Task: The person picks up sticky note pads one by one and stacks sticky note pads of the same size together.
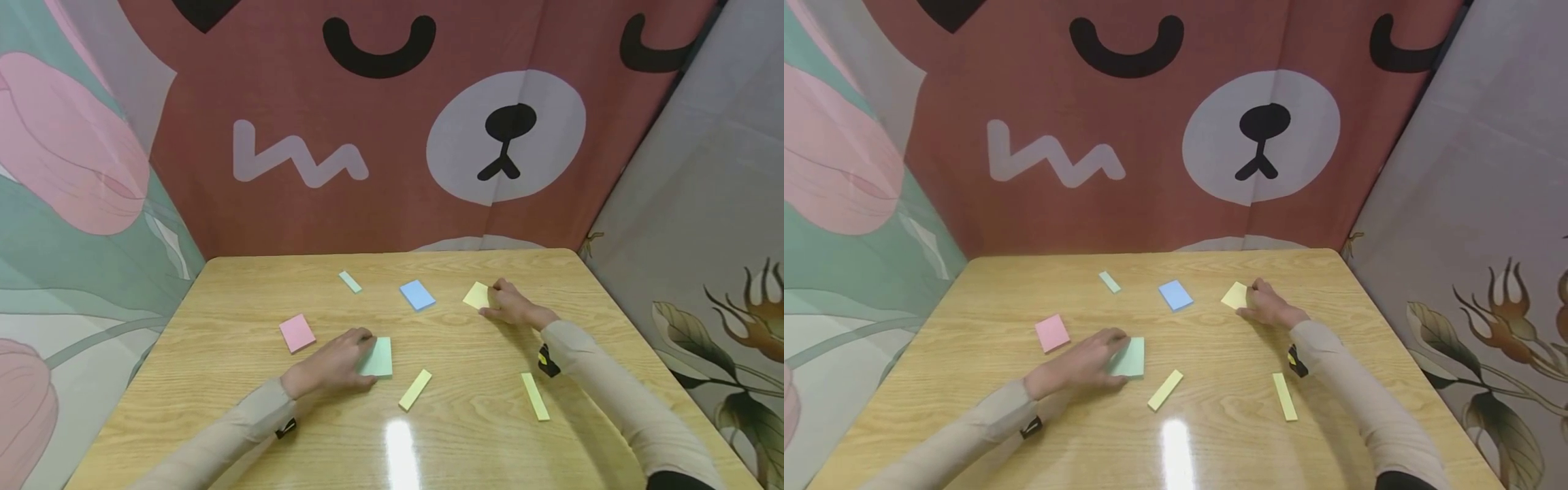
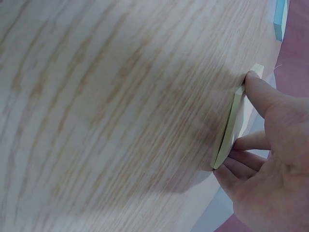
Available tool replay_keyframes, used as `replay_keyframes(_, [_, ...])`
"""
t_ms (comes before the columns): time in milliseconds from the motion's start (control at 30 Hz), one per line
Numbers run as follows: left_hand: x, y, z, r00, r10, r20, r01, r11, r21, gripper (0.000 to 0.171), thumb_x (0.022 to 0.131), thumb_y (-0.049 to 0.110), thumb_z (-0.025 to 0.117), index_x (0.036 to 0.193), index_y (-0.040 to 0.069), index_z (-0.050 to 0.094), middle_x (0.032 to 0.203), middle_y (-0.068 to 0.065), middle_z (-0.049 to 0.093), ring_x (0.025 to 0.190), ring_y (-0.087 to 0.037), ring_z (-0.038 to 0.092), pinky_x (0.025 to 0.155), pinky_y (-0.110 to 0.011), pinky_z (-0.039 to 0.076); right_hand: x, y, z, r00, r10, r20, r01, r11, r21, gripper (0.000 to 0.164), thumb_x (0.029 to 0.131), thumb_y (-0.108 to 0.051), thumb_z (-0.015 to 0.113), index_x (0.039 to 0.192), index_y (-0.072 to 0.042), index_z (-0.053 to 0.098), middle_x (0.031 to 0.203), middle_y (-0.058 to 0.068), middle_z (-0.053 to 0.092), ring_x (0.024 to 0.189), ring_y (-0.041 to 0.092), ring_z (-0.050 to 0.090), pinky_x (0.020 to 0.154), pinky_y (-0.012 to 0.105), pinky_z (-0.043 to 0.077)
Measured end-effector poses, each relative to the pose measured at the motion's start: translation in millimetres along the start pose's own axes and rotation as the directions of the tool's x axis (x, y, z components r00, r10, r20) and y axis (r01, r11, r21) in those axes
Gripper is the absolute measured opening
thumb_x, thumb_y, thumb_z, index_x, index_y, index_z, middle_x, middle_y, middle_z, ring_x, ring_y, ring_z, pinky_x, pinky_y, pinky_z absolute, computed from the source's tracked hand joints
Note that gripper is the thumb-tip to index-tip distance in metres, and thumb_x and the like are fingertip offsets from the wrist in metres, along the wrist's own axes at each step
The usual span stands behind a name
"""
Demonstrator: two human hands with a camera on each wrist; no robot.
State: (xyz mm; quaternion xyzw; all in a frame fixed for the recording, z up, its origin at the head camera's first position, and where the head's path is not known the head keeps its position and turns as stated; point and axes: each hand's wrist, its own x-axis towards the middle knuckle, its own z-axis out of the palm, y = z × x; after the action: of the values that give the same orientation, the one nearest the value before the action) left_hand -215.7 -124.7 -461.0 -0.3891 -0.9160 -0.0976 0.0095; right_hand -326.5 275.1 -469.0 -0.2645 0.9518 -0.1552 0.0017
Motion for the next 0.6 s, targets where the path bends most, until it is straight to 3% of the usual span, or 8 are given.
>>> replay_keyframes(600, [-0.5, -7.5, 6.6, 1.000, 0.000, 0.004, 0.000, 1.000, -0.017, 0.078, 0.077, 0.054, 0.057, 0.129, -0.001, 0.042, 0.130, -0.013, 0.039, 0.119, -0.022, 0.036, 0.093, -0.037, 0.036, -1.9, -2.0, -1.7, 0.999, 0.012, 0.040, -0.013, 1.000, 0.018, 0.058, 0.085, -0.026, 0.059, 0.118, 0.018, 0.041, 0.109, 0.028, 0.037, 0.099, 0.038, 0.037, 0.082, 0.049, 0.035])
